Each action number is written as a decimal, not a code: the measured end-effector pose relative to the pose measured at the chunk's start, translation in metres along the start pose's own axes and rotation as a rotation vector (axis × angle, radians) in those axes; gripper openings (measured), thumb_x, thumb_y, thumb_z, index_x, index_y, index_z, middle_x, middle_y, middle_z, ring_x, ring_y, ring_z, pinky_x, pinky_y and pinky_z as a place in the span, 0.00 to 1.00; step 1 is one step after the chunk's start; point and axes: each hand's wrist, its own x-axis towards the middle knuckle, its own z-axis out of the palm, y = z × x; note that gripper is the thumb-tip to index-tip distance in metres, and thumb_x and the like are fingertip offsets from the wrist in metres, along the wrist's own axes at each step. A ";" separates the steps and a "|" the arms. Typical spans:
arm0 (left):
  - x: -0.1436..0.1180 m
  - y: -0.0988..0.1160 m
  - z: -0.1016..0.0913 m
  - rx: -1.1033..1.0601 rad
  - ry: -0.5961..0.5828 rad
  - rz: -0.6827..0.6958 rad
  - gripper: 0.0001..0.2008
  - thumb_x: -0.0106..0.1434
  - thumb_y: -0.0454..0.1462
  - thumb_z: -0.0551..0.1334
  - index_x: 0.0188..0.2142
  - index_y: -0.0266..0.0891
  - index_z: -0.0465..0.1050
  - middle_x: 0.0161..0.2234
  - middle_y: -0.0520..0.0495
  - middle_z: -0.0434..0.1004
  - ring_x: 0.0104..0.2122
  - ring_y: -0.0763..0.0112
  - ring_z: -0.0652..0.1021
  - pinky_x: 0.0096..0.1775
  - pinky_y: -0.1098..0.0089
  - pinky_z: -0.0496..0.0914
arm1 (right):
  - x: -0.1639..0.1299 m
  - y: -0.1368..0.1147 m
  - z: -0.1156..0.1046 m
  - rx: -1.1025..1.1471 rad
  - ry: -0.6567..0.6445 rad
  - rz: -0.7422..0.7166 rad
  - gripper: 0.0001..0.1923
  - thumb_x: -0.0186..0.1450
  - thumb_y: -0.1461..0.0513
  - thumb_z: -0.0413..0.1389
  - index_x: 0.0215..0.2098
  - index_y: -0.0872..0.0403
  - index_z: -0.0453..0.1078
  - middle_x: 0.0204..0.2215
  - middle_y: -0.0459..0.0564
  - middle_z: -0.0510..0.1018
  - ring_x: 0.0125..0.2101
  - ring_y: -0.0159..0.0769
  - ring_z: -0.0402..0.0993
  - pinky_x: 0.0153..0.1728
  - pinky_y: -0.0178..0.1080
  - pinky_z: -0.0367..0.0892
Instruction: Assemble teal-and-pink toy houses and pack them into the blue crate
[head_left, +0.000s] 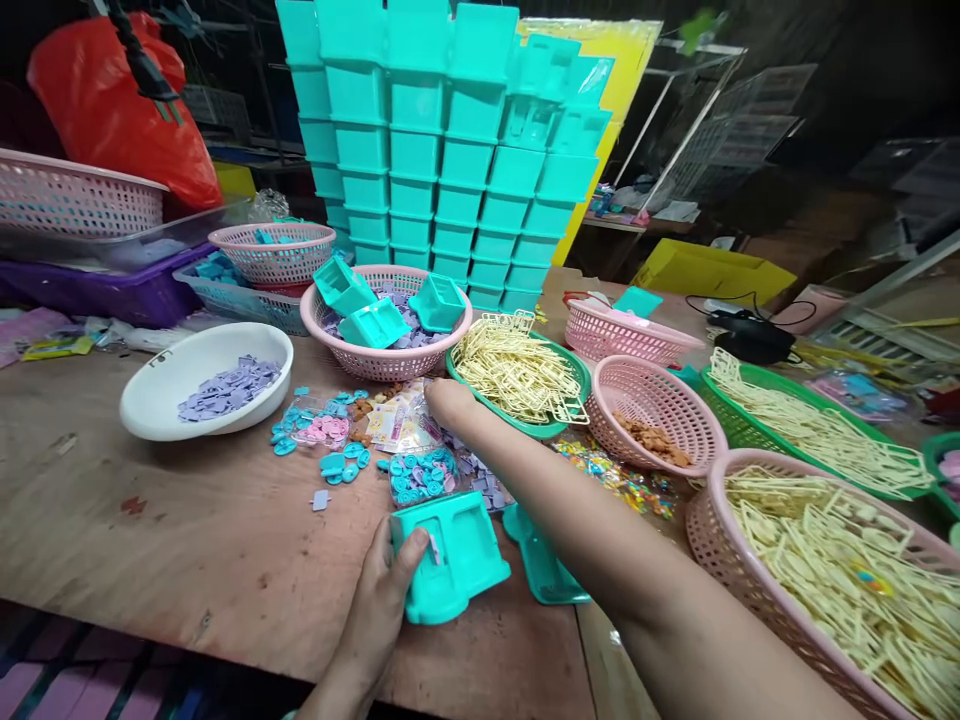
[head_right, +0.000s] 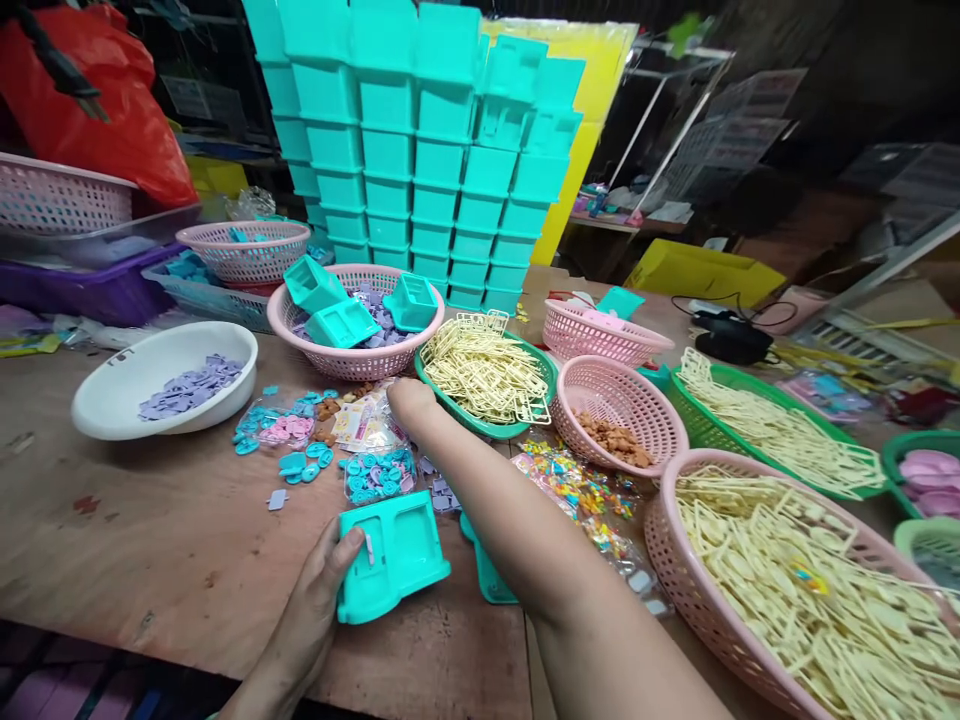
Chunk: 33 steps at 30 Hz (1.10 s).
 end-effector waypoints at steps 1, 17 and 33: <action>0.001 -0.001 -0.001 -0.004 -0.001 -0.007 0.27 0.57 0.55 0.70 0.47 0.40 0.76 0.47 0.43 0.83 0.49 0.51 0.81 0.52 0.57 0.73 | 0.002 -0.002 0.001 -0.002 0.002 0.003 0.14 0.71 0.59 0.61 0.50 0.60 0.73 0.48 0.56 0.79 0.46 0.41 0.78 0.49 0.46 0.74; 0.011 -0.008 -0.018 0.123 -0.092 -0.072 0.30 0.57 0.55 0.70 0.50 0.37 0.73 0.46 0.41 0.84 0.43 0.54 0.83 0.42 0.63 0.77 | -0.253 0.010 0.038 0.198 0.359 -0.513 0.15 0.73 0.70 0.50 0.56 0.58 0.69 0.54 0.61 0.78 0.51 0.44 0.75 0.49 0.47 0.77; 0.003 -0.001 0.000 0.349 -0.138 -0.186 0.37 0.48 0.57 0.75 0.53 0.44 0.75 0.46 0.45 0.85 0.47 0.46 0.82 0.43 0.59 0.81 | -0.297 -0.026 0.072 0.263 0.522 -0.008 0.23 0.74 0.57 0.52 0.64 0.57 0.64 0.60 0.56 0.75 0.52 0.50 0.71 0.51 0.51 0.69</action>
